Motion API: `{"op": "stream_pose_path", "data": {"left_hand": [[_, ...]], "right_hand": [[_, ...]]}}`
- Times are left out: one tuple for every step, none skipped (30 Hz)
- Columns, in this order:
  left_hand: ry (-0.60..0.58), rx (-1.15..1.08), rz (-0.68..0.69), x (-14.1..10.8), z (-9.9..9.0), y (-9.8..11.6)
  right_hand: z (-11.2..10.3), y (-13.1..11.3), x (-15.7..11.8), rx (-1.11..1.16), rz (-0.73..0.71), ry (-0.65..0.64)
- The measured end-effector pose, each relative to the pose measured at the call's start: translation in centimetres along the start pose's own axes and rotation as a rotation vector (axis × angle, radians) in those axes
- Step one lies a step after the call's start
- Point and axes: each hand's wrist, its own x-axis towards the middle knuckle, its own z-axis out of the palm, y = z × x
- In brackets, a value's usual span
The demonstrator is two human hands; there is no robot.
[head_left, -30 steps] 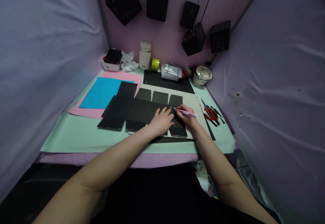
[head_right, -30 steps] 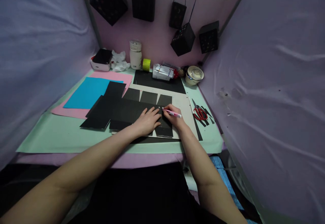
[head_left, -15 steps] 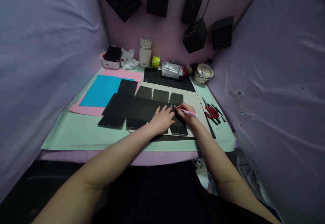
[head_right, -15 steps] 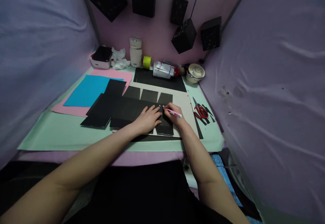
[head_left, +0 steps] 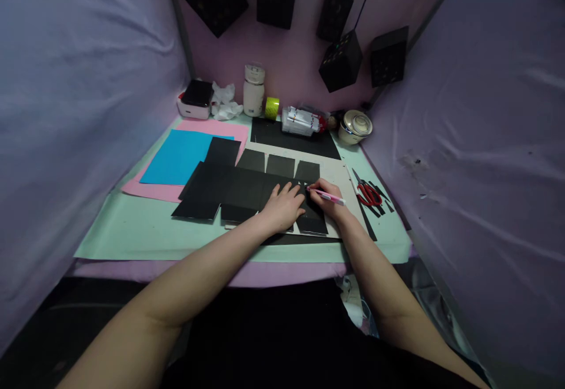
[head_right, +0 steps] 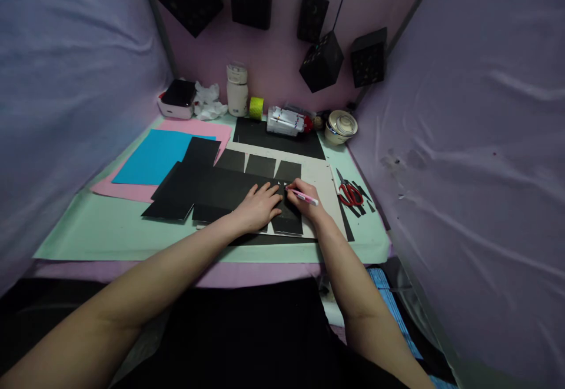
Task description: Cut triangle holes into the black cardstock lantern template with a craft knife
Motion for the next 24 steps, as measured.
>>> {"op": "stream_pose_path", "data": {"left_hand": [[0.001, -0.003, 0.0, 0.01, 0.0, 0.0], [0.002, -0.007, 0.0, 0.02, 0.01, 0.0], [0.002, -0.011, 0.0, 0.03, 0.04, -0.02], [0.003, -0.013, -0.002, 0.04, 0.06, -0.04], [0.004, -0.015, -0.003, 0.05, 0.08, -0.05], [0.004, -0.016, -0.003, 0.05, 0.08, -0.06], [0.004, -0.016, -0.003, 0.05, 0.07, -0.06], [0.002, -0.014, -0.003, 0.04, 0.04, -0.05], [0.0, -0.011, -0.004, 0.02, 0.0, -0.02], [-0.003, -0.008, -0.005, 0.01, -0.04, 0.0], [-0.005, -0.005, -0.005, 0.0, -0.08, 0.03], [-0.008, -0.003, -0.006, -0.01, -0.11, 0.05], [-0.008, -0.002, -0.005, -0.01, -0.13, 0.06], [-0.006, -0.002, -0.003, -0.01, -0.13, 0.06], [-0.003, -0.004, -0.002, -0.01, -0.12, 0.05], [0.0, -0.007, -0.001, -0.01, -0.1, 0.04], [0.002, -0.01, -0.001, -0.02, -0.08, 0.02], [0.002, -0.012, -0.003, -0.03, -0.08, 0.01], [0.001, -0.015, -0.004, -0.04, -0.08, 0.0], [0.0, -0.017, -0.004, -0.06, -0.1, -0.01], [-0.001, -0.018, -0.005, -0.07, -0.12, -0.01], [-0.001, -0.018, -0.003, -0.09, -0.15, -0.02], [0.0, -0.017, -0.001, -0.09, -0.17, -0.02], [0.001, -0.014, 0.0, -0.1, -0.18, -0.02]], "right_hand": [[0.0, 0.0, -0.04, 0.003, -0.002, 0.003], [-0.01, -0.01, -0.07, 0.004, -0.003, 0.003], [-0.02, -0.03, -0.1, 0.005, -0.001, 0.004], [-0.03, -0.06, -0.12, 0.005, 0.0, 0.004], [-0.05, -0.1, -0.13, 0.005, 0.002, 0.003], [-0.06, -0.13, -0.13, 0.005, 0.004, 0.001], [-0.07, -0.16, -0.12, 0.007, 0.006, -0.001], [-0.08, -0.19, -0.11, 0.009, 0.008, -0.002], [-0.08, -0.21, -0.1, 0.012, 0.013, -0.003], [-0.08, -0.22, -0.1, 0.014, 0.019, -0.004], [-0.08, -0.21, -0.11, 0.015, 0.025, -0.003], [-0.08, -0.2, -0.12, 0.016, 0.028, -0.001], [-0.08, -0.17, -0.13, 0.017, 0.029, 0.0], [-0.08, -0.13, -0.15, 0.018, 0.029, 0.0], [-0.07, -0.09, -0.16, 0.02, 0.028, -0.001], [-0.07, -0.04, -0.17, 0.021, 0.029, -0.002], [-0.07, 0.0, -0.18, 0.022, 0.031, -0.003], [-0.07, 0.04, -0.18, 0.023, 0.034, -0.003], [-0.07, 0.05, -0.19, 0.025, 0.036, -0.002], [-0.08, 0.04, -0.19, 0.028, 0.037, -0.001], [-0.1, 0.02, -0.19, 0.032, 0.038, -0.001], [-0.12, -0.03, -0.2, 0.04, 0.039, 0.0], [-0.14, -0.09, -0.22, 0.051, 0.042, 0.004], [-0.17, -0.16, -0.23, 0.066, 0.046, 0.01]]}}
